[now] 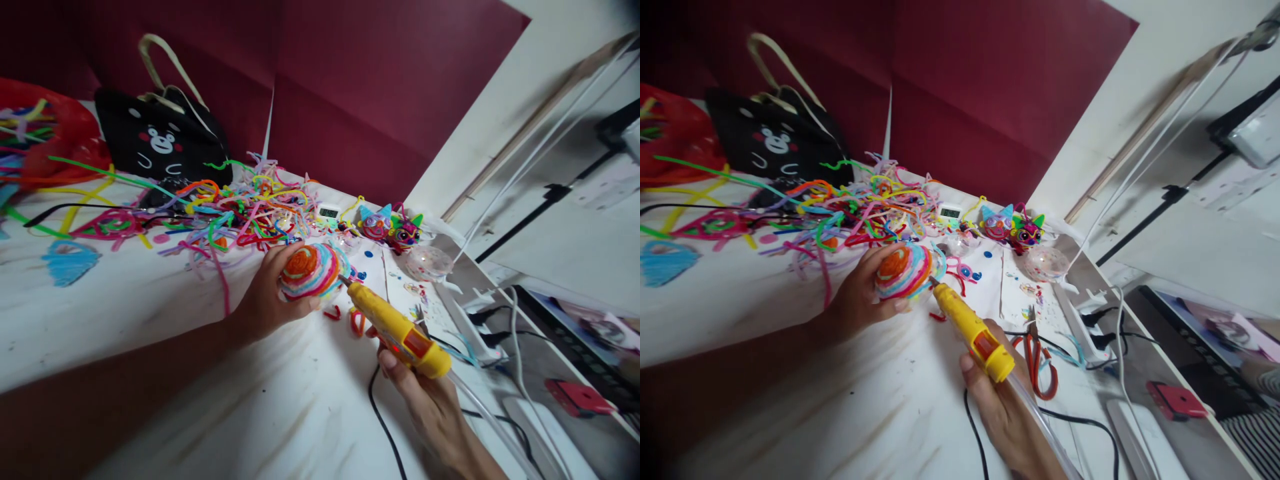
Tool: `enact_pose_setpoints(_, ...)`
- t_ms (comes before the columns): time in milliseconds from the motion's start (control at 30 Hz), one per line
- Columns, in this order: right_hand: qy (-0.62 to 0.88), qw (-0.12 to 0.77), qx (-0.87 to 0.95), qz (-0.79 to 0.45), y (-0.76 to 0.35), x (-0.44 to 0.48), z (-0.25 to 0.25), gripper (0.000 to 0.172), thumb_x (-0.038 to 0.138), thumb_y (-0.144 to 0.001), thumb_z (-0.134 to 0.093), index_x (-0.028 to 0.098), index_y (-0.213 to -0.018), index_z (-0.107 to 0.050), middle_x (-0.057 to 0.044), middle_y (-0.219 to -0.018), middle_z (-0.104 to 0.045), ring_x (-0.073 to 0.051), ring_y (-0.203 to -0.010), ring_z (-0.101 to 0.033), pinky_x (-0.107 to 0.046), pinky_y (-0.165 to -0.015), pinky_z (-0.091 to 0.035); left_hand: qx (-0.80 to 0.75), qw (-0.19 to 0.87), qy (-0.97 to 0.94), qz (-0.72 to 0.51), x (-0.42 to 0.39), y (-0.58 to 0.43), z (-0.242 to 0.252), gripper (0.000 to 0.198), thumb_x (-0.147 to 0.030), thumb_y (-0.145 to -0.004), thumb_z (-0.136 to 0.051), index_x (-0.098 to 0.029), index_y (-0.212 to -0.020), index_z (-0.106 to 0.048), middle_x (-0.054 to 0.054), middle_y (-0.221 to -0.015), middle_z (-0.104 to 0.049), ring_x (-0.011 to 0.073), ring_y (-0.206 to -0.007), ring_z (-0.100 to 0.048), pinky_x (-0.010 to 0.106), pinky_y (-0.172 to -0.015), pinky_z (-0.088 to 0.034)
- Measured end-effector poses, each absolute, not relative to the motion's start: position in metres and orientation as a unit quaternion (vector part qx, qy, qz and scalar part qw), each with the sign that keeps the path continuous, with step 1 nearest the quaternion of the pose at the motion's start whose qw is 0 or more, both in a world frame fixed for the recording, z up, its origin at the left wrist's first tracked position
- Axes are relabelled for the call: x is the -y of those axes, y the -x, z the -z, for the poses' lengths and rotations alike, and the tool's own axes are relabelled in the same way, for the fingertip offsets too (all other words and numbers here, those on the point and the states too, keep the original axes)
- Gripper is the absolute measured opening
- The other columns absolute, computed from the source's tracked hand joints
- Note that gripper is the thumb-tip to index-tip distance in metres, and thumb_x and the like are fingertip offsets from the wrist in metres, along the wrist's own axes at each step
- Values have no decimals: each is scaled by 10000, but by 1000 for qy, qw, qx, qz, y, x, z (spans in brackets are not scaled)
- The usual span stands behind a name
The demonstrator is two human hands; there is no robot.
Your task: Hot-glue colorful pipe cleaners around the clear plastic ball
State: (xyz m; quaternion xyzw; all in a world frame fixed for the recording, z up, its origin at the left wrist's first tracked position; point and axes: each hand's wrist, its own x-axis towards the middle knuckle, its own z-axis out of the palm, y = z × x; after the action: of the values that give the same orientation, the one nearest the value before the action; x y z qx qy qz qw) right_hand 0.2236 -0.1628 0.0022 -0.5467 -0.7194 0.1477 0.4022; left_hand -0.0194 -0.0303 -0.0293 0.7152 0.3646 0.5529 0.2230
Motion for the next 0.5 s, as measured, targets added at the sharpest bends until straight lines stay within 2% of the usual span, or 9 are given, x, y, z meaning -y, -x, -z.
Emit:
enact_pose_setpoints(100,543,379,731,-166,-220,161,-10,241,351,-1011,-483,266,-1199,-608,-48,-947,-670,-214,-811,-653,-279,-673,-547,-374,200,-724,-543,30,20,28,809,-424,-651,-802,-197,-1373,-516,141,-1340,-531,358,-1260,-536,517,-1105,-434)
enact_pose_setpoints(300,536,366,732,-205,-221,160,-15,276,354,-992,-495,273,-1240,-587,-22,-836,-677,-196,-663,-637,-254,-541,-513,-370,194,-724,-550,25,20,33,818,-469,-669,-782,-188,-1389,-512,131,-1339,-524,332,-1271,-528,466,-1109,-433)
enact_pose_setpoints(400,528,361,744,-193,-221,160,-16,238,348,-982,-503,272,-1176,-619,-14,-821,-681,-199,-683,-657,-254,-578,-528,-378,179,-722,-551,24,20,34,820,-466,-648,-789,-191,-1375,-529,123,-1312,-540,331,-1245,-544,466,-1102,-443)
enact_pose_setpoints(500,531,342,750,-196,-219,160,-18,212,362,-992,-478,268,-1081,-646,-16,-838,-686,-194,-667,-660,-247,-546,-514,-387,185,-715,-552,25,20,33,821,-445,-638,-801,-196,-1374,-536,128,-1308,-539,343,-1243,-543,485,-1102,-440)
